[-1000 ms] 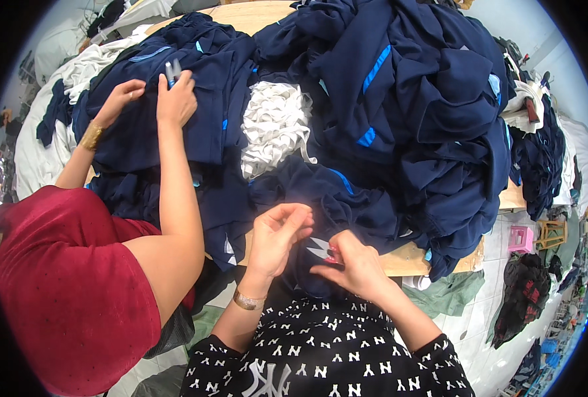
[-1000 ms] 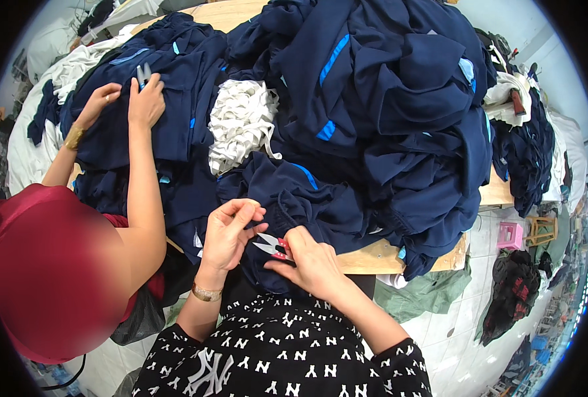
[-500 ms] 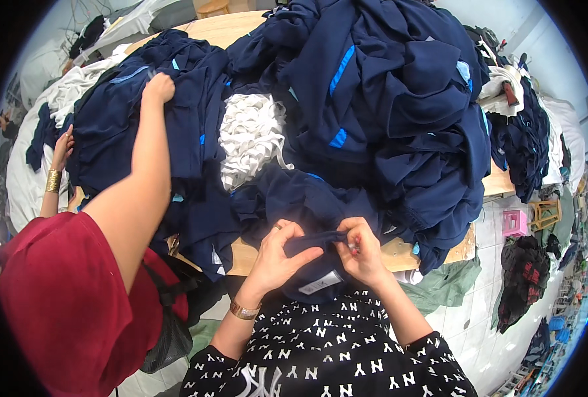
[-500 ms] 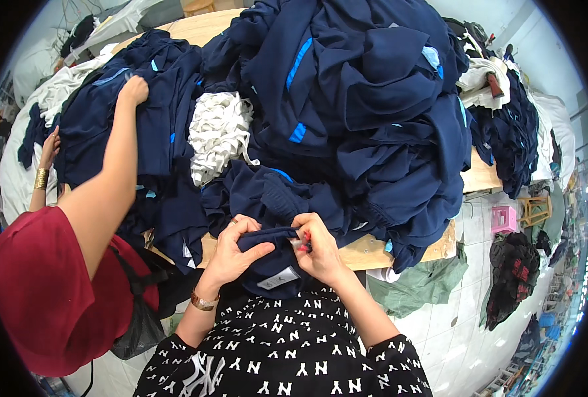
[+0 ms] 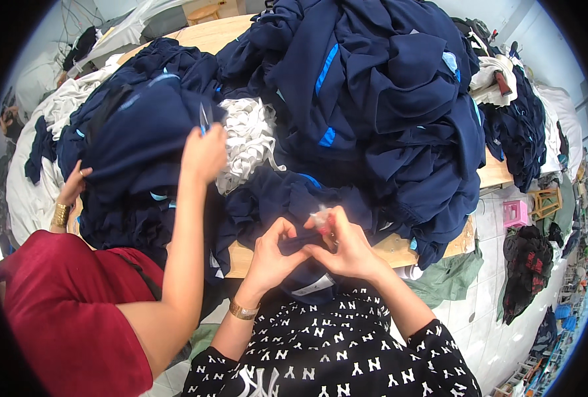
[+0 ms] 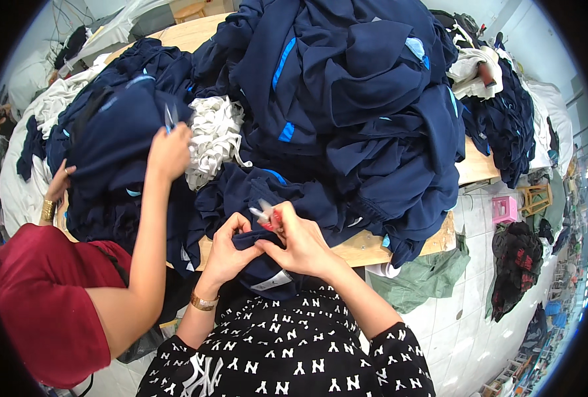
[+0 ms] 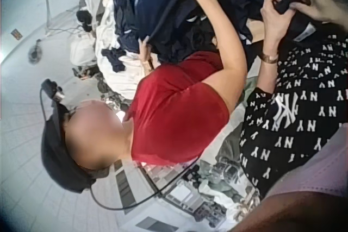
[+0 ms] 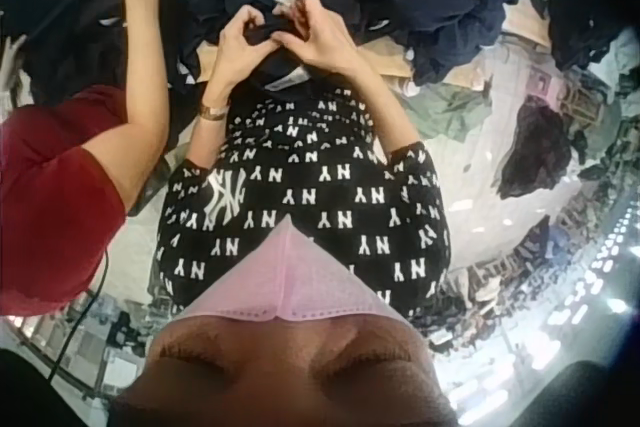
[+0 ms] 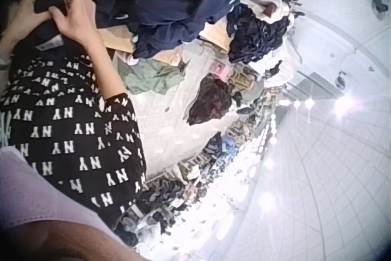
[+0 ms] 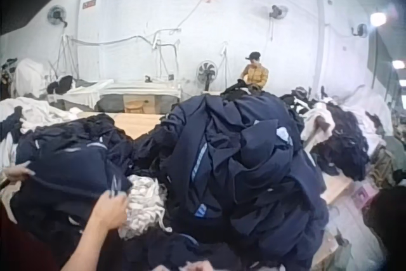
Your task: The person trims loose threads from garments using thread snips while turning and holding the clothing by hand.
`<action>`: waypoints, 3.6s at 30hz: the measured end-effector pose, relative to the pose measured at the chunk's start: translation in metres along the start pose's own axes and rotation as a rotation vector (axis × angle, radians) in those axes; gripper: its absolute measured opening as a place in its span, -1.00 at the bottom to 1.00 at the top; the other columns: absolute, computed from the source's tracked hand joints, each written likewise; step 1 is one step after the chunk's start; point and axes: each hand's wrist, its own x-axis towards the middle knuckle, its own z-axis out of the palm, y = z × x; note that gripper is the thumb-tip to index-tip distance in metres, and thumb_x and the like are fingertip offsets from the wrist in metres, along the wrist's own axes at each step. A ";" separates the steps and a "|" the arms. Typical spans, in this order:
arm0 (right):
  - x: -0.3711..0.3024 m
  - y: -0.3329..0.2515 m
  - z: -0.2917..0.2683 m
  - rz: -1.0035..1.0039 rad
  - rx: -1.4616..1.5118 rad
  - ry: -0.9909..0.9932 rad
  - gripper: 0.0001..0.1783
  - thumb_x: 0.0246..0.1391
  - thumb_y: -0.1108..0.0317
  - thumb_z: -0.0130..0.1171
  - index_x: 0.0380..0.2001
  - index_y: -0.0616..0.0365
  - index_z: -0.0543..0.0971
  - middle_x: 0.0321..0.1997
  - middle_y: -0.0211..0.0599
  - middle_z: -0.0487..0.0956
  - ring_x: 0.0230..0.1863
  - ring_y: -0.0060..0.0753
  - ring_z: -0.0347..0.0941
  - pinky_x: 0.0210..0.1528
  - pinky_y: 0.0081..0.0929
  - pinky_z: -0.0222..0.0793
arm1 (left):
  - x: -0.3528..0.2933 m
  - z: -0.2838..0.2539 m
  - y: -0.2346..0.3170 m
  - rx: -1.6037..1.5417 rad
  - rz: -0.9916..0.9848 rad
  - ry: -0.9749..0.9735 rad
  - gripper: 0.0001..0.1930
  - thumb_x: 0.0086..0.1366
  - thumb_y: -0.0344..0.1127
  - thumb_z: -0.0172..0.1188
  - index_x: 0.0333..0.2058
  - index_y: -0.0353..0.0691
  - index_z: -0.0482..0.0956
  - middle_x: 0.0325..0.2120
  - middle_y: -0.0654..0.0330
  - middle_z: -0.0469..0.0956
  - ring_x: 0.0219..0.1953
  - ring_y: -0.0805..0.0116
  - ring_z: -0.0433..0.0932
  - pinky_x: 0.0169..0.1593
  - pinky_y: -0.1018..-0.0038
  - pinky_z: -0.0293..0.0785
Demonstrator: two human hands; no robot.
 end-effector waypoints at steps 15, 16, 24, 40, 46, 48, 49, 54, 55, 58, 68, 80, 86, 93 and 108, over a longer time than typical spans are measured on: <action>0.017 0.019 0.007 0.198 0.696 0.099 -0.69 0.07 0.49 0.20 -0.27 0.17 0.25 -0.43 -0.45 0.45 -0.48 -0.79 0.32 -0.46 -0.78 0.24 | 0.002 -0.010 0.024 0.015 0.072 0.058 -0.86 0.10 -0.40 0.32 -0.37 -0.31 0.62 -0.49 0.20 0.61 -0.45 0.44 0.56 -0.33 0.55 0.45; 0.017 0.016 0.007 0.199 0.696 0.099 -0.69 0.07 0.49 0.20 -0.27 0.17 0.25 -0.43 -0.45 0.45 -0.48 -0.79 0.32 -0.46 -0.78 0.24 | 0.002 -0.011 0.025 0.015 0.071 0.058 -0.86 0.10 -0.40 0.32 -0.37 -0.31 0.62 -0.49 0.20 0.61 -0.45 0.44 0.56 -0.33 0.55 0.45; 0.013 0.015 0.007 0.141 0.568 0.111 -0.71 0.08 0.47 0.17 -0.28 0.16 0.23 -0.40 -0.45 0.44 -0.42 -0.72 0.34 -0.38 -0.70 0.29 | -0.002 -0.017 0.000 -0.345 -0.056 -0.041 -0.66 0.42 -0.27 -0.09 -0.29 -0.44 0.57 -0.37 0.15 0.59 -0.32 0.45 0.56 -0.17 0.55 0.48; -0.001 0.028 0.010 0.159 0.474 0.072 -0.72 -0.01 0.54 0.14 -0.28 0.18 0.25 -0.35 -0.38 0.46 -0.35 -0.66 0.39 -0.28 -0.66 0.34 | -0.009 -0.022 0.017 0.166 0.112 -0.014 -0.88 -0.01 -0.39 0.35 -0.41 -0.15 0.71 -0.57 0.27 0.57 -0.49 0.47 0.49 -0.37 0.56 0.36; 0.001 0.028 0.008 0.181 0.467 0.069 -0.74 -0.01 0.53 0.14 -0.30 0.17 0.26 -0.37 -0.38 0.47 -0.36 -0.66 0.39 -0.28 -0.64 0.35 | -0.012 -0.020 0.019 0.268 0.121 0.118 -0.88 0.01 -0.39 0.34 -0.41 -0.18 0.70 -0.55 0.24 0.58 -0.43 0.40 0.50 -0.35 0.52 0.38; 0.001 0.027 0.007 0.189 0.483 0.059 -0.75 0.00 0.52 0.14 -0.31 0.17 0.28 -0.37 -0.39 0.47 -0.36 -0.65 0.40 -0.28 -0.63 0.35 | -0.012 -0.020 0.021 0.328 0.170 0.142 -0.89 0.03 -0.41 0.32 -0.41 -0.20 0.70 -0.55 0.21 0.59 -0.47 0.42 0.50 -0.40 0.54 0.38; 0.001 0.028 0.007 0.189 0.484 0.058 -0.75 0.00 0.52 0.14 -0.31 0.17 0.28 -0.37 -0.39 0.47 -0.36 -0.65 0.40 -0.28 -0.63 0.35 | -0.013 -0.019 0.026 0.265 0.105 0.130 -0.91 0.07 -0.41 0.30 -0.40 -0.24 0.68 -0.55 0.20 0.60 -0.50 0.46 0.51 -0.44 0.58 0.38; 0.000 0.020 0.007 0.136 0.325 0.039 -0.73 -0.03 0.52 0.16 -0.32 0.22 0.27 -0.41 -0.35 0.50 -0.40 -0.63 0.41 -0.32 -0.62 0.35 | -0.014 -0.018 0.019 0.128 -0.004 0.078 -0.88 0.22 -0.41 0.17 -0.35 -0.34 0.62 -0.53 0.21 0.60 -0.56 0.56 0.52 -0.51 0.68 0.43; -0.001 0.019 0.007 0.142 0.300 0.032 -0.71 -0.05 0.52 0.16 -0.31 0.23 0.26 -0.42 -0.33 0.51 -0.41 -0.63 0.41 -0.33 -0.61 0.35 | -0.015 -0.018 0.020 0.037 -0.085 0.045 -0.85 0.26 -0.39 0.13 -0.30 -0.36 0.59 -0.50 0.22 0.60 -0.51 0.56 0.54 -0.47 0.65 0.47; -0.002 0.024 0.007 0.150 0.322 0.044 -0.72 -0.04 0.52 0.16 -0.31 0.22 0.27 -0.41 -0.34 0.50 -0.38 -0.63 0.41 -0.30 -0.61 0.36 | -0.015 -0.018 0.017 -0.117 -0.182 -0.025 -0.81 0.32 -0.36 0.07 -0.22 -0.37 0.54 -0.41 0.22 0.59 -0.42 0.57 0.55 -0.40 0.62 0.53; -0.002 0.027 0.006 0.165 0.391 0.037 -0.74 -0.03 0.53 0.14 -0.31 0.21 0.28 -0.38 -0.36 0.49 -0.36 -0.61 0.41 -0.25 -0.60 0.36 | -0.012 -0.028 0.016 -0.033 -0.011 -0.226 -0.79 0.17 -0.38 0.25 -0.20 -0.26 0.63 -0.46 0.17 0.58 -0.43 0.49 0.52 -0.37 0.56 0.44; -0.005 0.021 -0.003 0.178 0.333 0.072 -0.70 0.03 0.37 0.25 -0.38 0.17 0.30 -0.48 -0.46 0.41 -0.44 -0.72 0.27 -0.39 -0.65 0.25 | -0.011 -0.019 0.012 -0.106 -0.200 -0.134 -0.85 0.20 -0.36 0.24 -0.32 -0.33 0.64 -0.47 0.19 0.63 -0.53 0.56 0.55 -0.50 0.63 0.46; -0.005 0.014 -0.017 0.204 0.271 0.021 -0.74 0.02 0.39 0.29 -0.50 0.18 0.38 -0.54 -0.59 0.33 -0.48 -0.80 0.13 -0.48 -0.72 0.11 | -0.009 -0.019 0.011 -0.217 -0.214 -0.086 -0.84 0.25 -0.37 0.19 -0.34 -0.39 0.55 -0.50 0.22 0.59 -0.50 0.55 0.57 -0.53 0.63 0.50; -0.005 0.010 -0.011 0.125 0.132 -0.297 -0.76 -0.05 0.46 0.31 -0.26 0.23 0.59 -0.42 -0.30 0.64 -0.35 -0.71 0.51 -0.29 -0.63 0.43 | -0.008 -0.017 0.008 -0.405 -0.214 -0.060 -0.82 0.34 -0.39 0.04 -0.29 -0.43 0.51 -0.31 0.11 0.55 -0.42 0.45 0.60 -0.49 0.59 0.58; 0.027 -0.006 -0.021 0.135 -0.043 -0.361 -0.87 0.05 0.43 0.14 -0.38 0.30 0.48 -0.59 -0.15 0.50 -0.55 -0.48 0.41 -0.46 -0.50 0.27 | -0.015 -0.019 -0.008 -0.351 -0.111 -0.205 -0.82 0.15 -0.48 0.27 -0.24 -0.37 0.64 -0.10 0.14 0.50 -0.30 0.50 0.58 -0.25 0.61 0.54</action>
